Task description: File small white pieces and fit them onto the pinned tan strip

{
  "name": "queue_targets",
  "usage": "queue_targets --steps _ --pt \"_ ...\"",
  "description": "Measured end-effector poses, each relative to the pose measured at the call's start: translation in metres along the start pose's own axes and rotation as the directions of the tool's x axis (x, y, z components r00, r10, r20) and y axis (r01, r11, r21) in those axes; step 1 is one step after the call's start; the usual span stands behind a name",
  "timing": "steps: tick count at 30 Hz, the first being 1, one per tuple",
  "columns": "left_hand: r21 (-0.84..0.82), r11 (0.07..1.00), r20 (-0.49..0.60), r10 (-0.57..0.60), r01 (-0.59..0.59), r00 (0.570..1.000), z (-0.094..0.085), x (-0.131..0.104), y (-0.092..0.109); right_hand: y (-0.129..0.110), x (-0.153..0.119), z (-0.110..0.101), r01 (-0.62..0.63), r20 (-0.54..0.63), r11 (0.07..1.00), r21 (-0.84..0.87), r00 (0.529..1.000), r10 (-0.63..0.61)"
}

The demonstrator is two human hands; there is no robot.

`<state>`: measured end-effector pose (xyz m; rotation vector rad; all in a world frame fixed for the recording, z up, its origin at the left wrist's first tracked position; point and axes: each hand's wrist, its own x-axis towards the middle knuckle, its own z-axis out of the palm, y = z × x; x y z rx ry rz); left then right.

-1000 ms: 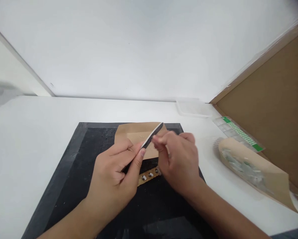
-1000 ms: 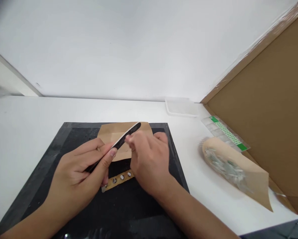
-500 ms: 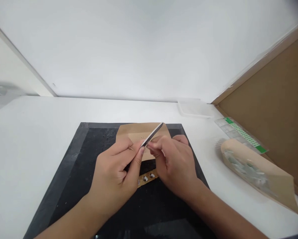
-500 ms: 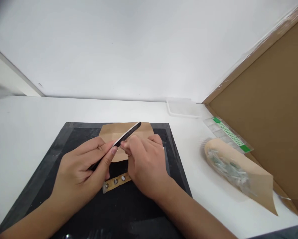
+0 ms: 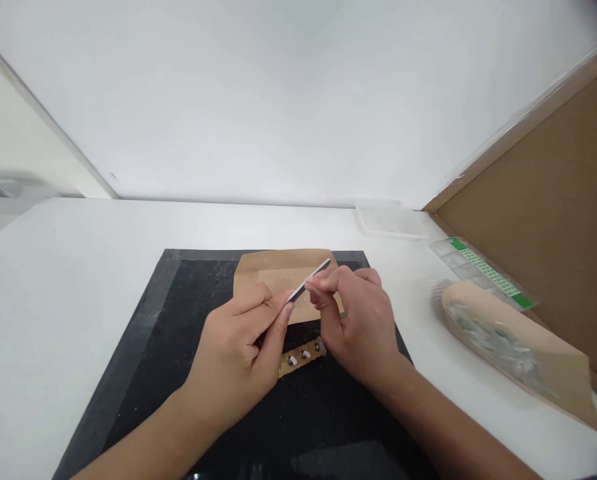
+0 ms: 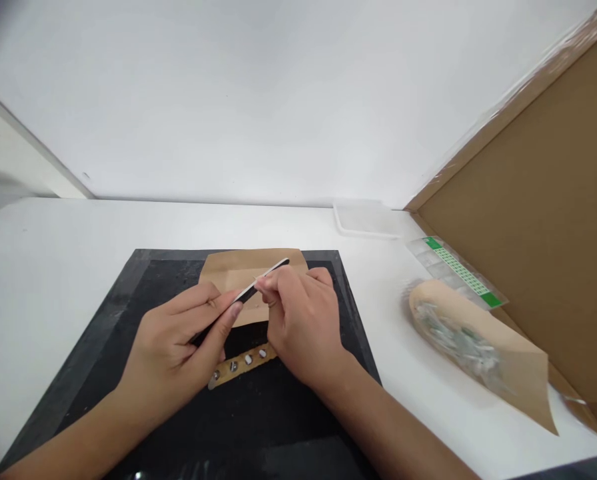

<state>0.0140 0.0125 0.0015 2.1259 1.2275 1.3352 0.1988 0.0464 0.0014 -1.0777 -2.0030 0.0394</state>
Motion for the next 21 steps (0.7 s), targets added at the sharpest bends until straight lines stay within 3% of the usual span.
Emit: queue_targets --steps 9,21 --pt "0.019 0.989 -0.038 -0.149 0.149 0.988 -0.0082 0.0056 0.0041 0.0001 -0.0053 -0.0026 -0.01 -0.065 0.991 0.136 0.998 0.019" --pt "-0.045 0.996 -0.016 -0.083 0.082 0.996 -0.0071 0.0026 0.0053 0.0001 -0.0074 -0.0018 -0.041 -0.055 0.982 0.185 0.997 0.052"
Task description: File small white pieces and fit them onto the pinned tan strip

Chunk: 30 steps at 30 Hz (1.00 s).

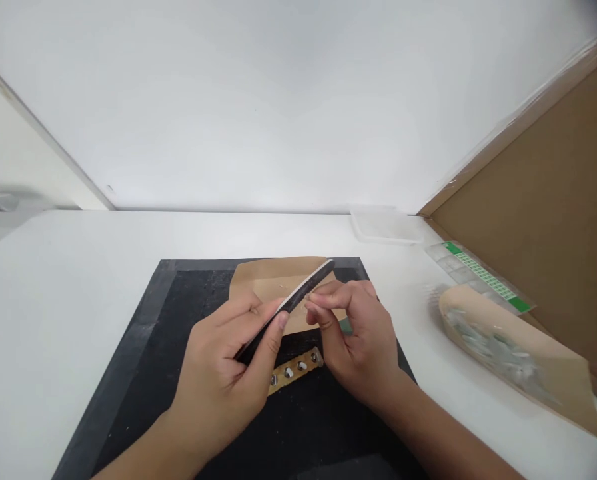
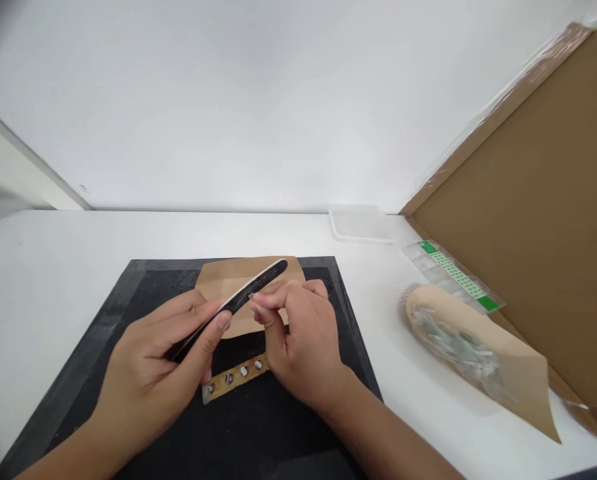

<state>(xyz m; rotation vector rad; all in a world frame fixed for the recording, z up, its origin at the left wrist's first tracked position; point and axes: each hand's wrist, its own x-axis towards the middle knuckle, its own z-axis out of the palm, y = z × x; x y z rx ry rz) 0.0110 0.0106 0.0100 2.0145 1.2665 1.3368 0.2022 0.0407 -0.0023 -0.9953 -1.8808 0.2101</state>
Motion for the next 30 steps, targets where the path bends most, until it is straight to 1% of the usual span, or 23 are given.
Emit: queue_targets --steps 3,6,8,9,13,17,20,23,24,27,28,30 --pt "0.017 0.998 0.009 0.059 -0.059 0.998 0.002 -0.001 -0.002 -0.001 0.001 0.0 -0.004 -0.006 0.998 -0.06 1.0 0.004" --pt "0.06 0.99 0.021 0.126 -0.127 0.992 0.005 -0.003 -0.006 -0.003 0.0 -0.003 -0.022 0.079 0.995 -0.1 0.996 0.03" --pt "0.078 0.984 0.032 0.156 -0.159 0.987 0.007 -0.004 -0.008 -0.004 0.0 -0.004 0.006 0.124 0.992 -0.128 0.992 0.01" --pt "0.083 0.982 0.037 0.165 -0.168 0.986 0.007 -0.005 -0.008 -0.003 0.0 -0.004 0.024 0.123 0.989 -0.143 0.992 -0.007" --pt "0.1 0.978 0.036 0.179 -0.182 0.983 0.008 -0.005 -0.01 -0.001 -0.001 -0.002 0.029 0.048 0.983 -0.184 0.999 -0.021" --pt "0.101 0.979 0.029 0.177 -0.179 0.984 0.008 -0.005 -0.011 0.0 0.0 0.0 0.038 0.121 0.987 -0.154 0.993 -0.019" --pt "0.12 0.979 0.024 0.165 -0.166 0.986 0.007 -0.005 -0.01 0.0 0.003 0.001 0.006 0.085 0.988 -0.152 0.996 0.007" --pt "0.136 0.977 0.017 0.162 -0.162 0.987 0.006 -0.005 -0.009 -0.001 0.004 0.001 0.034 0.143 0.991 -0.132 0.99 -0.015" --pt "0.134 0.977 0.013 0.163 -0.163 0.987 0.006 -0.005 -0.009 -0.001 0.004 0.001 0.03 0.141 0.991 -0.132 0.99 -0.011" --pt "0.128 0.978 0.008 0.164 -0.164 0.986 0.006 -0.006 -0.009 0.0 0.004 0.002 -0.016 0.059 0.987 -0.161 0.998 0.026" --pt "0.13 0.978 0.006 0.164 -0.164 0.986 0.006 -0.005 -0.009 -0.001 0.003 0.003 -0.009 0.068 0.987 -0.161 0.997 0.02" --pt "0.132 0.977 -0.001 0.166 -0.165 0.986 0.006 -0.004 -0.009 -0.001 0.003 0.003 0.036 0.148 0.99 -0.137 0.989 -0.016"
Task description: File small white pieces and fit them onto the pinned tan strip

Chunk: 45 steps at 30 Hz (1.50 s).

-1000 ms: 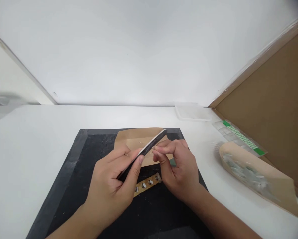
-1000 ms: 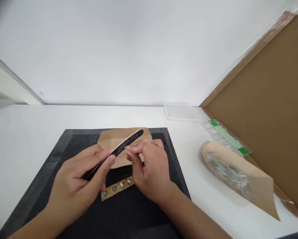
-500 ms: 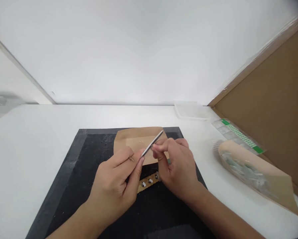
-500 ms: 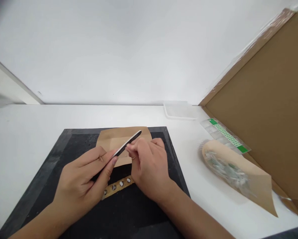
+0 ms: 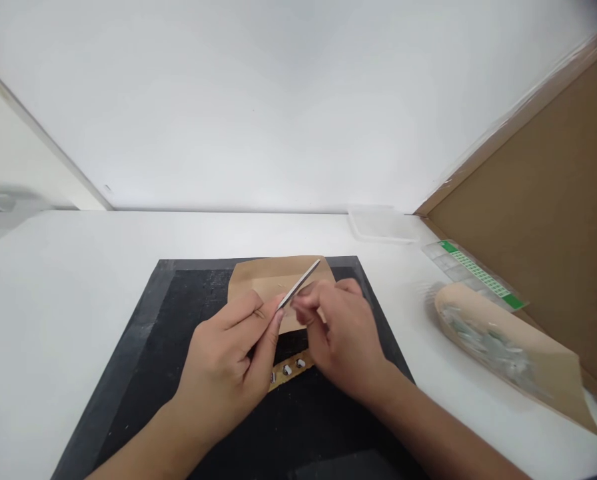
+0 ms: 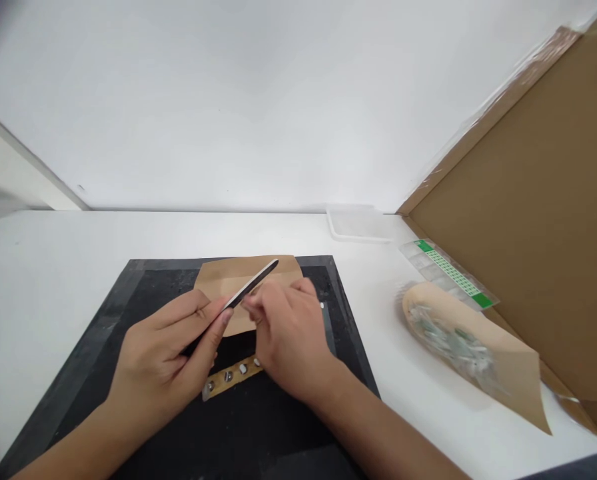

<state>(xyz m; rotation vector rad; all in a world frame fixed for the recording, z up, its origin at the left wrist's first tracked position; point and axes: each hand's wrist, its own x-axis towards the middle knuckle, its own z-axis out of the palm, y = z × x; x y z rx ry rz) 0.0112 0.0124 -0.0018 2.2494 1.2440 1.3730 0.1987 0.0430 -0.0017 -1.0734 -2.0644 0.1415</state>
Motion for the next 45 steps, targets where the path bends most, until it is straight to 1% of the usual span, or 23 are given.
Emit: queue_targets --steps 1,2,4,5,7,8,11,12,14,15,18,21,25,28,31,32,35,39,42,43,45 --pt "-0.002 1.0 -0.001 -0.002 0.002 1.0 -0.0003 0.0007 0.0002 -0.0001 0.0001 0.0 0.016 0.023 1.0 0.009 1.0 -0.016" --pt "-0.002 1.0 -0.003 -0.007 0.007 1.0 -0.0006 0.0014 0.0007 -0.0001 0.0003 0.0 0.011 0.011 1.0 0.008 1.0 -0.011" --pt "0.002 1.0 -0.001 -0.024 0.024 1.0 -0.0016 0.0024 0.002 0.0 0.001 0.0 -0.024 -0.056 1.0 -0.006 0.998 0.024" --pt "0.001 1.0 0.001 -0.029 0.029 1.0 -0.0019 0.0027 0.0026 0.0 0.0012 0.0002 -0.032 -0.068 0.999 -0.003 0.997 0.031" --pt "-0.011 0.999 0.002 -0.034 0.034 0.999 -0.0023 0.0029 0.0033 0.0 0.001 0.0013 -0.015 -0.029 1.0 0.028 0.999 0.016" --pt "-0.022 0.999 0.002 -0.036 0.036 0.999 -0.0022 0.0028 0.0034 0.0 0.0006 0.0021 -0.004 -0.028 0.999 0.033 1.0 0.005" --pt "-0.047 0.998 -0.004 -0.05 0.05 0.999 -0.0015 0.0024 0.003 0.0001 -0.0007 0.0044 0.007 -0.1 1.0 -0.003 0.995 -0.008" --pt "-0.05 0.997 -0.008 -0.053 0.052 0.999 -0.0014 0.0024 0.0029 0.0002 -0.0009 0.0048 0.011 -0.097 1.0 -0.006 0.995 -0.012" --pt "-0.06 0.997 -0.009 -0.055 0.054 0.998 -0.0014 0.0029 0.0033 0.0002 -0.0008 0.0047 0.006 -0.046 1.0 0.015 0.999 -0.006" --pt "-0.064 0.996 -0.005 -0.061 0.06 0.998 -0.0015 0.0033 0.0037 0.0002 -0.0006 0.0044 -0.003 -0.037 1.0 0.023 0.999 0.004" --pt "-0.062 0.995 -0.003 -0.079 0.078 0.997 -0.0016 0.0049 0.0053 0.0 0.0001 0.0029 -0.032 -0.059 0.999 0.012 0.998 0.033" --pt "-0.059 0.997 -0.019 -0.058 0.057 0.998 -0.0014 0.0058 0.0056 -0.0004 0.0 0.0024 -0.016 -0.008 1.0 0.025 1.0 0.017" --pt "-0.057 0.995 -0.008 -0.079 0.078 0.997 -0.0009 0.005 0.0043 -0.0016 -0.0014 0.0034 -0.036 -0.061 0.999 0.003 0.997 0.036" --pt "-0.06 0.996 -0.01 -0.067 0.066 0.998 -0.0007 0.0046 0.0034 -0.0039 -0.003 0.0052 -0.02 -0.008 0.999 0.028 1.0 0.02" --pt "-0.065 0.996 -0.012 -0.067 0.066 0.998 -0.0006 0.0054 0.0034 -0.0059 -0.0039 0.0061 -0.057 -0.066 0.998 0.035 0.996 0.06" --pt "-0.064 0.996 -0.014 -0.067 0.066 0.998 -0.0005 0.0057 0.0036 -0.0062 -0.0038 0.006 -0.061 -0.07 0.997 0.036 0.996 0.064" --pt "-0.067 0.996 -0.019 -0.065 0.064 0.998 -0.0006 0.0064 0.0047 -0.0055 -0.0029 0.0053 -0.033 -0.025 0.998 0.05 0.999 0.034" --pt "-0.076 0.994 -0.023 -0.081 0.079 0.996 -0.0013 0.0066 0.0063 -0.0039 -0.0019 0.0051 -0.045 -0.078 0.999 0.03 0.996 0.047" --pt "-0.087 0.991 -0.014 -0.102 0.101 0.995 -0.002 0.0064 0.0064 -0.0051 -0.0023 0.0063 -0.018 -0.02 0.998 0.063 1.0 0.019" --pt "-0.091 0.99 -0.008 -0.109 0.108 0.994 -0.0021 0.0061 0.0063 -0.0057 -0.0024 0.0066 -0.015 -0.016 0.997 0.072 1.0 0.016" --pt "-0.091 0.988 0.002 -0.126 0.125 0.992 -0.0022 0.0051 0.006 -0.0066 -0.0024 0.007 -0.054 -0.05 0.996 0.071 0.997 0.057"
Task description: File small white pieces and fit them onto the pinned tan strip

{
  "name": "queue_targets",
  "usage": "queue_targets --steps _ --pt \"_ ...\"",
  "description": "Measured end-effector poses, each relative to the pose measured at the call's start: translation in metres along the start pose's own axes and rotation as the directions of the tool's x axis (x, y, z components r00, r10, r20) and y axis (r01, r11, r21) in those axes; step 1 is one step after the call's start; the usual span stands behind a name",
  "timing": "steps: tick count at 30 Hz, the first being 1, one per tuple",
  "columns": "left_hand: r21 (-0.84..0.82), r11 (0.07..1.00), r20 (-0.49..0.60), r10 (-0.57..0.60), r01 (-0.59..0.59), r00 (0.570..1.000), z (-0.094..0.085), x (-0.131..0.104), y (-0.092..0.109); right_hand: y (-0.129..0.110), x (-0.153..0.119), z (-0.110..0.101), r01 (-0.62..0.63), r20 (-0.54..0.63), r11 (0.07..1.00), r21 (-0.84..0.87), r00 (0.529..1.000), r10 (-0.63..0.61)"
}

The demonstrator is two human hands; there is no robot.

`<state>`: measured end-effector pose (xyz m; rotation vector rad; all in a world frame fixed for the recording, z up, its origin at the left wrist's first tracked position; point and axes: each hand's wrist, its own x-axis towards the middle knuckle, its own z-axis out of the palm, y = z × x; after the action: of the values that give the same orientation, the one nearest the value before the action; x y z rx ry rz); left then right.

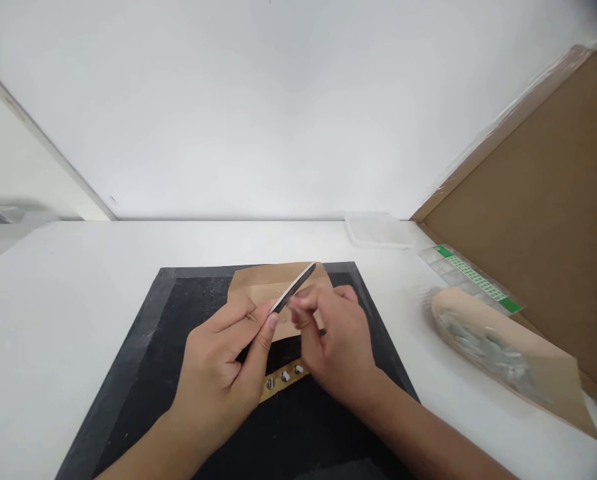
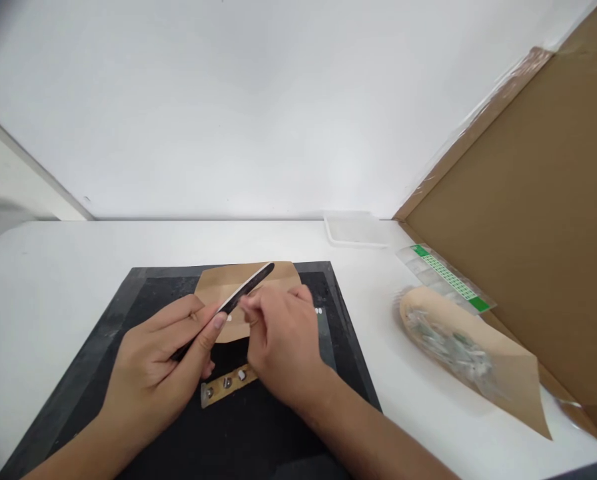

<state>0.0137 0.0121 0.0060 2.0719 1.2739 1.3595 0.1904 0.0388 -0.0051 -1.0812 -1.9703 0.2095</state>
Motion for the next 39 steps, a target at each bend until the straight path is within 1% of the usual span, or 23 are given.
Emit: queue_targets --steps 2,5,8,12,16,19,20,23,26,27,30,33,34,37,38,39 --pt "0.004 1.0 0.004 -0.006 0.006 1.0 0.0003 -0.0015 -0.0005 0.0 0.0005 -0.0001 -0.031 0.003 0.999 0.012 1.0 0.031" --pt "0.001 1.0 0.006 -0.006 0.006 1.0 0.001 -0.0033 -0.0014 0.0015 0.0017 -0.0006 -0.027 0.041 0.999 0.038 0.999 0.026" --pt "-0.001 1.0 0.005 -0.012 0.012 1.0 0.0013 -0.0033 -0.0023 0.0036 0.0027 -0.0007 -0.035 -0.001 0.999 0.008 0.999 0.035" --pt "0.002 1.0 0.013 -0.012 0.012 1.0 0.0013 -0.0018 -0.0036 0.0053 0.0031 0.0 0.031 0.065 0.999 -0.016 0.997 -0.03" --pt "0.014 1.0 0.009 -0.016 0.016 1.0 0.0008 -0.002 -0.003 0.0055 0.0041 0.0005 -0.01 -0.024 1.0 -0.03 1.0 0.009" --pt "0.02 1.0 0.015 -0.02 0.02 1.0 0.0003 -0.0024 -0.0022 0.0047 0.0045 0.0003 0.015 0.038 1.0 0.002 0.999 -0.015" --pt "0.02 1.0 0.019 -0.02 0.019 1.0 0.0003 -0.0025 -0.0021 0.0043 0.0045 0.0001 0.022 0.038 1.0 -0.003 0.999 -0.021" --pt "0.021 1.0 0.016 -0.02 0.02 1.0 0.0006 -0.0026 -0.0024 0.0034 0.0045 -0.0007 0.003 -0.021 0.999 -0.05 1.0 -0.004" --pt "0.027 1.0 0.021 -0.016 0.016 1.0 0.001 -0.003 -0.0029 0.0024 0.0037 -0.0004 0.028 0.044 0.999 -0.03 0.999 -0.027" --pt "0.028 1.0 0.021 -0.01 0.009 1.0 0.001 -0.003 -0.0028 0.002 0.0033 0.0 0.032 0.05 0.999 -0.023 0.998 -0.03" --pt "0.035 0.999 0.002 0.011 -0.011 1.0 0.0008 -0.0027 -0.002 0.0005 0.0026 0.0009 0.002 -0.002 0.999 -0.038 1.0 -0.002" --pt "0.043 0.999 -0.014 0.026 -0.025 1.0 0.0009 -0.0013 -0.0008 -0.0013 0.0037 -0.0003 0.02 0.06 1.0 -0.011 0.998 -0.019" --pt "0.045 0.998 -0.016 0.032 -0.031 0.999 0.0011 -0.0008 -0.0004 -0.0018 0.0044 -0.0012 0.013 0.062 1.0 -0.01 0.998 -0.012" --pt "0.045 0.998 -0.013 0.045 -0.044 0.999 0.0024 0.0002 0.0001 -0.0027 0.006 -0.0044 -0.045 -0.009 0.998 -0.047 0.999 0.044" --pt "0.04 0.998 -0.01 0.048 -0.048 0.999 0.003 0.0002 0.0002 -0.0028 0.0063 -0.0053 -0.044 -0.004 0.998 -0.045 0.999 0.044" --pt "0.035 0.998 -0.009 0.047 -0.047 0.999 0.0036 0.0 0.0002 -0.0028 0.0066 -0.006 -0.026 0.027 0.999 -0.029 0.999 0.027"
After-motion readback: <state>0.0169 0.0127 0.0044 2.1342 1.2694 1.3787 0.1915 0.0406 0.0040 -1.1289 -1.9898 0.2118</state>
